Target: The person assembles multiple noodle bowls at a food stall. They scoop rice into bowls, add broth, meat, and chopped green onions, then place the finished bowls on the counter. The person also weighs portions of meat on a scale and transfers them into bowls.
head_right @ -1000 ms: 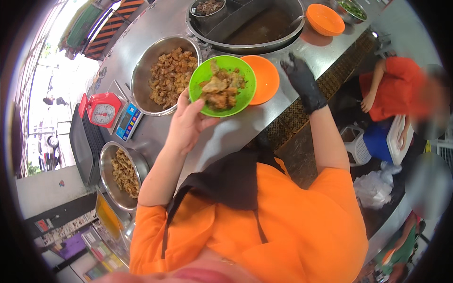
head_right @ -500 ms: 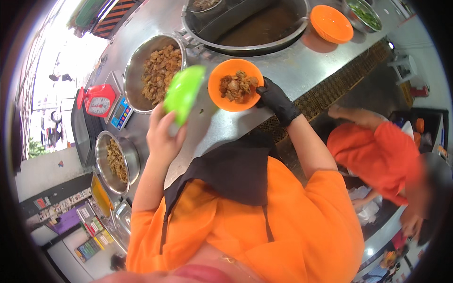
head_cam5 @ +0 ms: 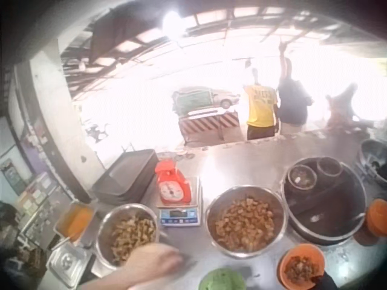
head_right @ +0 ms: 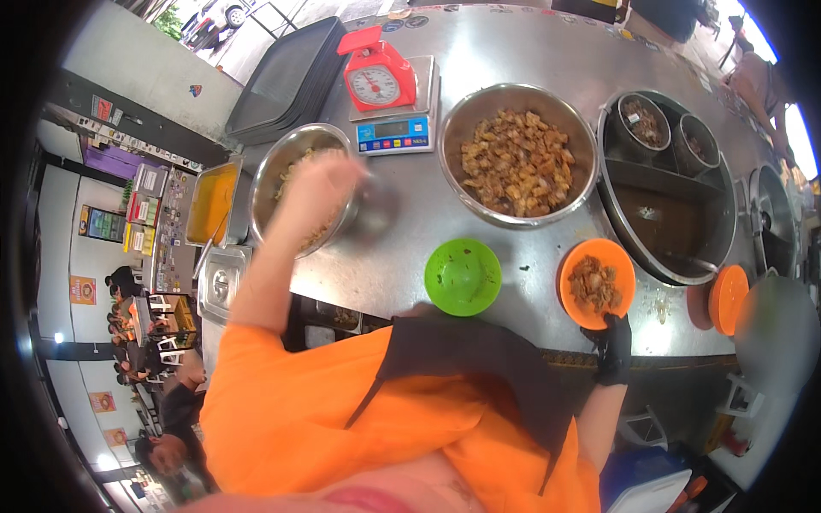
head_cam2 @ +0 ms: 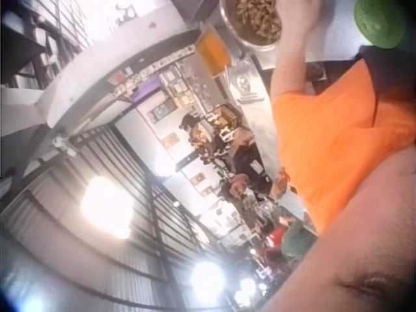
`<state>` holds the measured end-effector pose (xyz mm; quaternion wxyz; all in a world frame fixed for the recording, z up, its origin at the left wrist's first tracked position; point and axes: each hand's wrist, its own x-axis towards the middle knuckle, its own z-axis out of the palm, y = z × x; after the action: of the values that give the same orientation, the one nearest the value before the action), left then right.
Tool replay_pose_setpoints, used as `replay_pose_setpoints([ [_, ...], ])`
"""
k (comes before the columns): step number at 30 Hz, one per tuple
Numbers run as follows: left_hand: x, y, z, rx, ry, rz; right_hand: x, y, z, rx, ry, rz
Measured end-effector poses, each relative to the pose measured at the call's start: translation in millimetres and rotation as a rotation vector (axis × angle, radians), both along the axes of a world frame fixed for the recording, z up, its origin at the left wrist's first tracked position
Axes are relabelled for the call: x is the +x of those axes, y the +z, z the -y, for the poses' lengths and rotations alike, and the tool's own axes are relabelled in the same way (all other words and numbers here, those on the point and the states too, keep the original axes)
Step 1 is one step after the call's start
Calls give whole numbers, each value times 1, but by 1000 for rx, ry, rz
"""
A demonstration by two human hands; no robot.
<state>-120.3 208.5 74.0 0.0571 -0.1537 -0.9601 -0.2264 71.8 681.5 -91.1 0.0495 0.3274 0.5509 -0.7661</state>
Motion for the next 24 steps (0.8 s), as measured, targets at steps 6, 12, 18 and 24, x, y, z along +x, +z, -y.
replay_pose_setpoints([
  [6,-251,-78,225,-619,388,-213,-5,-1,18,-61,-72,-30],
  [12,-267,-93,227,-655,636,70,7,-5,27,-42,-234,26],
  [18,-275,-92,244,-730,551,-18,8,-12,33,-56,-328,33],
  [24,-241,-55,189,-755,569,83,12,-9,38,-103,-342,-21],
])
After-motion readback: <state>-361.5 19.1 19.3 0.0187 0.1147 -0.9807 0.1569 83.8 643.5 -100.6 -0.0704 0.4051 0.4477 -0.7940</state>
